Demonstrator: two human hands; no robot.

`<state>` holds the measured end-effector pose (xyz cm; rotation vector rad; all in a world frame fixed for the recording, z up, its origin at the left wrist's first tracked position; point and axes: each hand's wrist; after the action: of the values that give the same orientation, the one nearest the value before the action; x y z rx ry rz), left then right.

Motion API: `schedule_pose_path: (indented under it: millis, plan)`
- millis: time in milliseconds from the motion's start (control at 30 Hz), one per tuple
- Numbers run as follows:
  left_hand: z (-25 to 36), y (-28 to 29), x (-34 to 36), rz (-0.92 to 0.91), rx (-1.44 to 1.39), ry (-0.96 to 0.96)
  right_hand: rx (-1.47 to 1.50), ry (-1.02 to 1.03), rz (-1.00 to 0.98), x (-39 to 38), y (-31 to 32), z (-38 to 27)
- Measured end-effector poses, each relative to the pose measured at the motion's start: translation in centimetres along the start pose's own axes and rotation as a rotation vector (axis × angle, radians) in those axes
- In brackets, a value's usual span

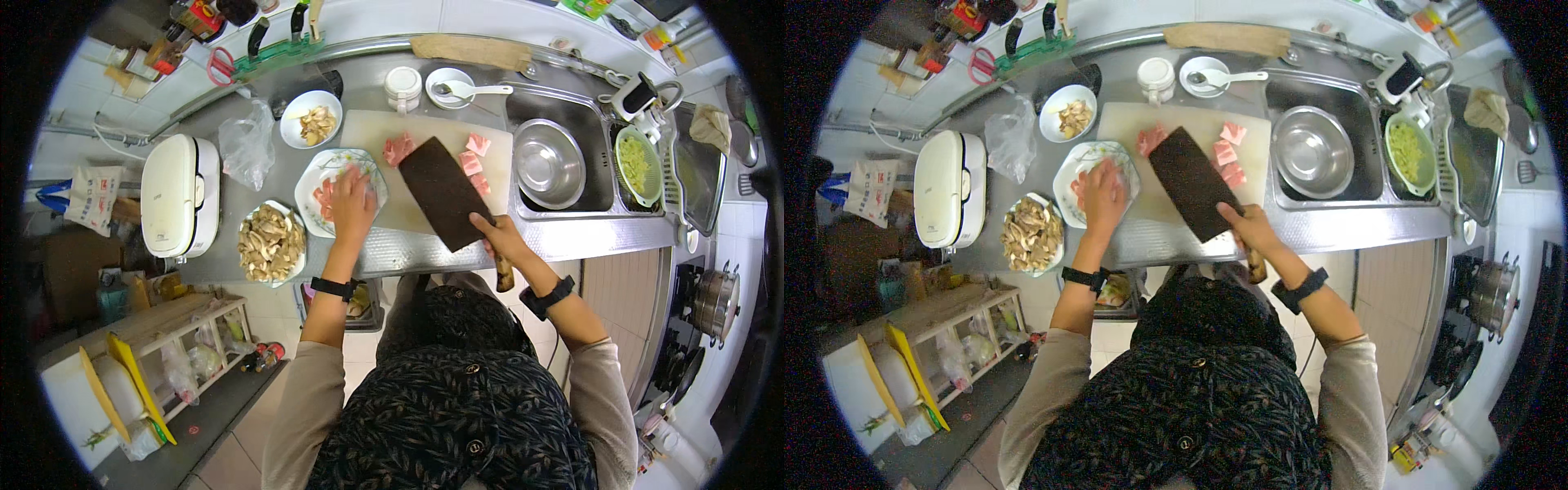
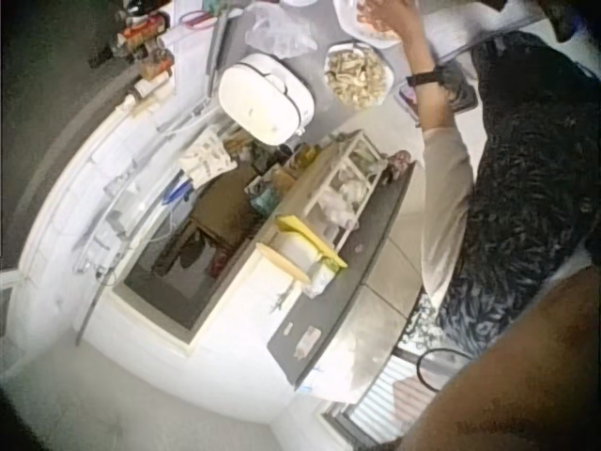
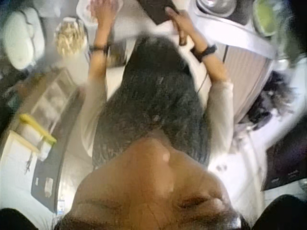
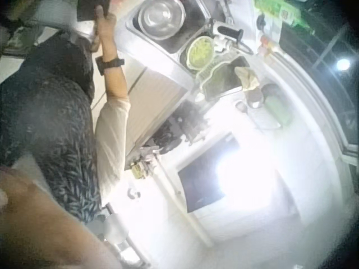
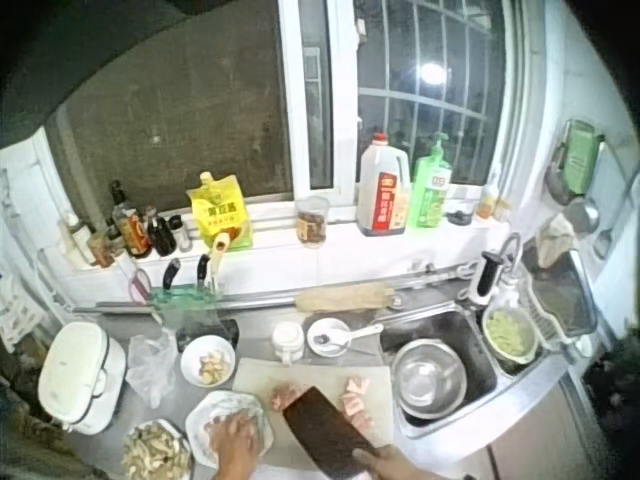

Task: The person slices raw pork belly into thin strips on a cutting board using a cleaver. They repeatedly cut the meat and transfer the slices onto a nearby plate. The person briefly retrieves a plate from a dish rack before resuming cutting.

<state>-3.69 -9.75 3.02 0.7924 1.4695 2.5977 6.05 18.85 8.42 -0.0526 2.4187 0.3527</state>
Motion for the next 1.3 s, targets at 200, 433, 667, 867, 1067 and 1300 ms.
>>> schedule_pose_path:
  millis: [200, 433, 667, 867, 1067, 1300]
  plan:
    - [7.3, -4.8, 1.6, -0.319, -0.374, -0.032, 0.105, -0.122, 0.153, -5.0, 5.3, 4.6]
    - [10.6, -9.9, 3.1, -0.278, -0.176, 0.039, 0.117, -0.036, 0.228, -7.5, 5.1, 6.5]
    - [9.4, -10.2, 2.0, -0.294, -0.232, -0.099, -0.121, 0.198, 0.36, -7.4, 3.8, 4.4]
    - [9.1, -8.7, -1.0, -0.16, -0.302, -0.022, -0.383, 0.282, 0.345, -7.7, 2.7, 1.9]
    - [8.9, -7.4, -1.9, -0.199, -0.427, 0.094, -0.608, 0.349, 0.315, -7.3, 0.7, -0.3]
    - [9.5, -6.8, -1.5, -0.19, -0.5, 0.101, -0.755, 0.375, 0.333, -7.3, 0.0, -0.7]
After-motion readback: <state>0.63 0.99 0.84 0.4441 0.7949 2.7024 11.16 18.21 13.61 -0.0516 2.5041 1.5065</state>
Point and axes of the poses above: each hand's wrist, its own x-axis towards the middle knuckle, its own y-axis out of the back of the hand, z = x × y, and after that the axes turned 2 degrees about -z, right-handed
